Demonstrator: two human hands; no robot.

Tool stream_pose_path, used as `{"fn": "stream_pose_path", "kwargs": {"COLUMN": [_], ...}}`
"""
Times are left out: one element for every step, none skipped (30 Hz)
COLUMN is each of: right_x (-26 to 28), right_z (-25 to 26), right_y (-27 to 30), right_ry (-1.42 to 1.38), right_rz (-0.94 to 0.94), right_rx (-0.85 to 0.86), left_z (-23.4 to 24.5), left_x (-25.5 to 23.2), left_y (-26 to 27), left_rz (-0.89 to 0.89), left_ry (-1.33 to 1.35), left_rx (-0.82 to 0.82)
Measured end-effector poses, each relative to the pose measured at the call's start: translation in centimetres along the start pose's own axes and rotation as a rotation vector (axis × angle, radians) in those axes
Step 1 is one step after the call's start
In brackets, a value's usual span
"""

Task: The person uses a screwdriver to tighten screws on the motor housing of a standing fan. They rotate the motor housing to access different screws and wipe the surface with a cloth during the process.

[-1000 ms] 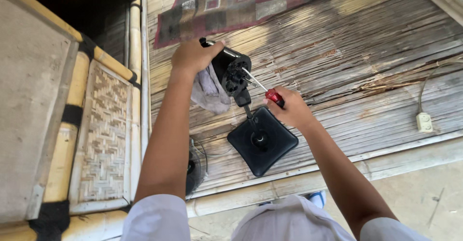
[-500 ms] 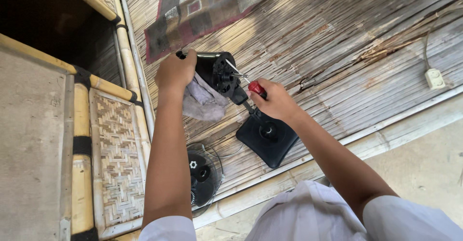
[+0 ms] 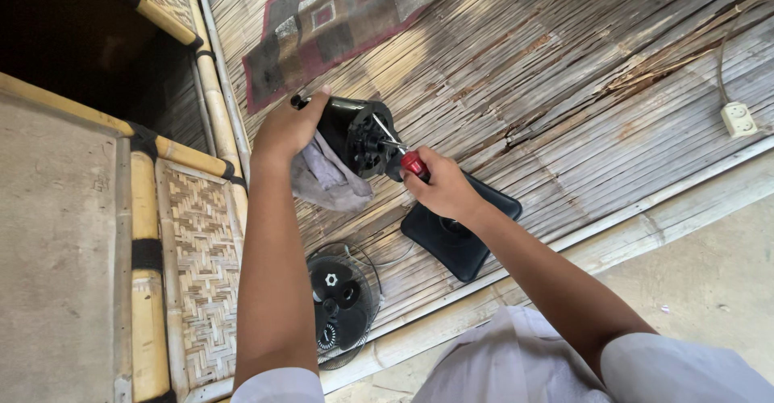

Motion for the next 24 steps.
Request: {"fn": "stream_pose_path", "kwargs": {"right_x": [-0.3, -0.5, -0.9, -1.2, -1.4, -1.2, -1.1, -1.2, -1.1, -1.0, -1.1, -1.1, -1.1, -1.2, -1.4, -1.5, -1.6, -1.7, -1.8, -1.8, -1.9, -1.9, -1.9, -1.8], "right_z": [0.0, 0.0, 0.1, 0.4, 0.5, 0.7, 0.8, 0.8, 0.4, -0.2, -0.6, -0.9, -1.2, -1.4, -1.5, -1.7, -1.8, -1.6, -1.1, -0.7, -0.5, -0.1, 0.0, 0.0], "right_y": [0.0, 0.0, 0.1, 0.1, 0.2, 0.2, 0.2, 0.5, 0.7, 0.7, 0.7, 0.7, 0.8, 1.0, 0.9, 0.7, 0.6, 0.4, 0.3, 0.3, 0.4, 0.6, 0.7, 0.7], "right_ry": [-0.033, -0.067, -0.165, -0.264, -0.361, -0.366, -0.37, -0.374, -0.383, -0.386, -0.389, -0.329, -0.268, -0.212, -0.219, -0.228, -0.237, -0.203, -0.168, -0.134, -0.202, -0.271, -0.34, -0.359], "right_rz": [0.033, 0.065, -0.062, -0.187, -0.313, -0.321, -0.328, -0.339, -0.339, -0.34, -0.341, -0.293, -0.244, -0.2, -0.198, -0.196, -0.193, -0.189, -0.184, -0.182, -0.244, -0.309, -0.373, -0.363], "right_rx": [0.005, 0.013, 0.091, 0.17, 0.25, 0.249, 0.247, 0.246, 0.215, 0.182, 0.149, 0.099, 0.049, 0.007, -0.001, -0.01, -0.018, 0.002, 0.022, 0.042, 0.087, 0.133, 0.18, 0.17], "left_z": [-0.1, -0.1, -0.1, -0.1, -0.2, -0.2, -0.3, -0.5, -0.5, -0.5, -0.6, -0.6, -0.6, -0.6, -0.7, -0.7, -0.7, -0.7, -0.8, -0.8, -0.7, -0.6, -0.6, -0.6], "left_x": [0.0, 0.1, 0.2, 0.3, 0.3, 0.3, 0.3, 0.3, 0.4, 0.2, 0.1, -0.1, -0.2, 0.0, 0.0, 0.1, 0.2, 0.1, 0.2, 0.3, 0.2, 0.1, -0.2, -0.4], "left_y": [-0.1, -0.1, -0.3, -0.4, -0.5, -0.7, -0.8, -0.7, -0.7, -1.0, -1.2, -1.4, -1.6, -1.6, -1.7, -1.9, -2.1, -2.3, -2.3, -2.3, -2.3, -2.3, -2.2, -2.0], "left_rz": [-0.007, -0.01, -0.009, -0.007, -0.005, -0.019, -0.032, -0.046, -0.051, -0.058, -0.065, -0.065, -0.065, -0.056, -0.038, -0.021, -0.004, -0.015, -0.027, -0.038, -0.043, -0.047, -0.05, -0.049], "left_ry": [-0.002, -0.003, -0.004, -0.004, -0.004, -0.011, -0.018, -0.025, -0.02, -0.011, -0.001, -0.012, -0.023, -0.037, -0.044, -0.053, -0.062, -0.061, -0.06, -0.059, -0.052, -0.045, -0.039, -0.03], "left_rx": [0.001, 0.002, 0.006, 0.009, 0.013, 0.006, 0.0, -0.004, 0.001, 0.007, 0.013, 0.009, 0.005, 0.001, 0.01, 0.018, 0.026, 0.012, -0.002, -0.014, -0.007, 0.001, 0.009, 0.012]}}
Point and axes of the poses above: each hand's wrist, its own y-axis away from the middle knuckle, its own z-axis out of the back of the hand, x = y × z, the point moved 2 cm from there along -y, towards the middle knuckle, and after that the axes turned 14 degrees about y, right-handed, at the moved point
